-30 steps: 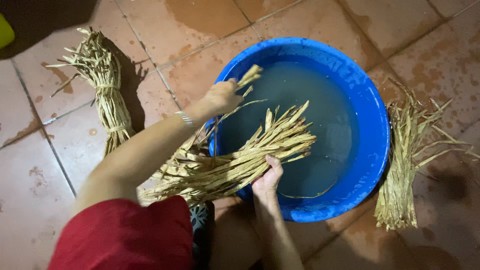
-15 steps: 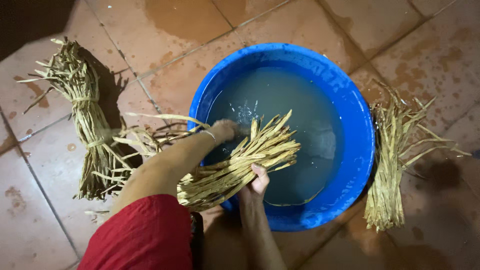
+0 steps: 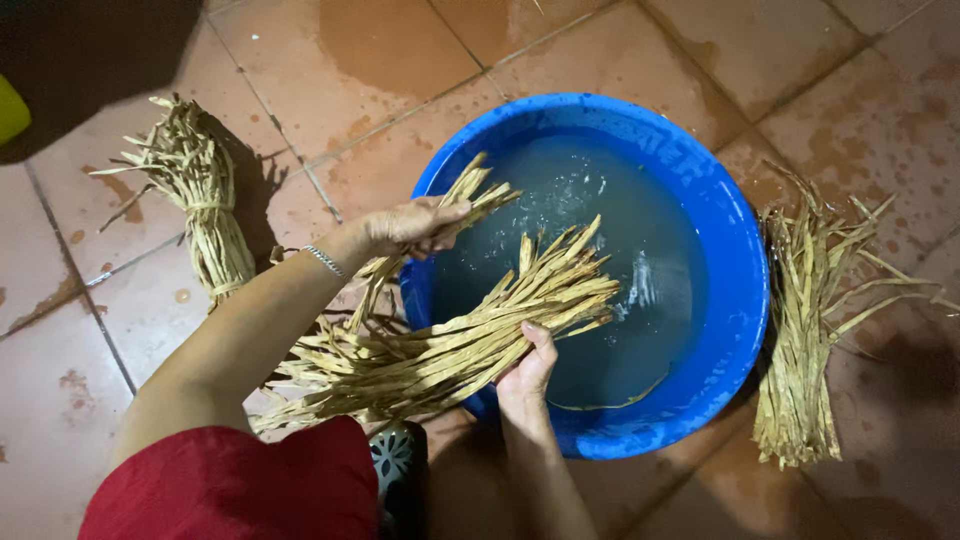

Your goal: The person kneels on a tiled floor and washes tied bundles of dried tobacco leaves in a large blue basin of water. They dunk each bundle, swish and wring the leaves underwater, squeeze out excess water, and set the washed bundles on the wet floor beside the basin.

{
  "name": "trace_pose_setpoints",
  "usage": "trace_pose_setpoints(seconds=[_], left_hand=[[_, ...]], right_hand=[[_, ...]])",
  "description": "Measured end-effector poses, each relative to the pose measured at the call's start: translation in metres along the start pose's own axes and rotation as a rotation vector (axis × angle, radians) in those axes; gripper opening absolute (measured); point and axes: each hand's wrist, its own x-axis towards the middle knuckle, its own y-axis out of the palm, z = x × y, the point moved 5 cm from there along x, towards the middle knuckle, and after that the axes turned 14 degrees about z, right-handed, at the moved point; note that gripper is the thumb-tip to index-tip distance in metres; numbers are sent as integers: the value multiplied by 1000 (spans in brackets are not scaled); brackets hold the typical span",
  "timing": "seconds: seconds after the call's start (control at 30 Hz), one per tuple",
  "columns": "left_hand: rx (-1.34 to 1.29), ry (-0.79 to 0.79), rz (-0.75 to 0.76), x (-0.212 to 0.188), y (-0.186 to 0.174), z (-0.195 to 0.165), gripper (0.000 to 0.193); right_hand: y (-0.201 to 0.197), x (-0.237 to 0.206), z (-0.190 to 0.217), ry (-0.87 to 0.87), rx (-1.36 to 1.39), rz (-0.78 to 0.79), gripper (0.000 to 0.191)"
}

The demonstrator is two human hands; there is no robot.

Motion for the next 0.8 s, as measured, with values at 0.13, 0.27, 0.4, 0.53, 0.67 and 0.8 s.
trace_pose_setpoints(seconds=[0.13, 0.27, 0.4, 0.53, 0.67, 0.8], left_hand=[[120, 22, 7, -6, -8, 17, 37], [117, 78, -54, 1, 3, 37, 43], [291, 153, -88, 2, 41, 48, 67], [491, 216, -188, -3, 63, 33, 58], [174, -138, -244, -11, 66, 40, 36], [102, -52, -216, -14, 70, 35, 28]], right_hand=[[-4, 6, -2, 9, 18, 44, 61], [-19, 7, -3, 8, 23, -10, 62], [-29, 7, -3, 1, 16, -32, 62], [-27, 8, -2, 2, 6, 39, 61], [-25, 6, 0, -13, -24, -26, 65], [-27, 6, -1, -2, 1, -64, 65]])
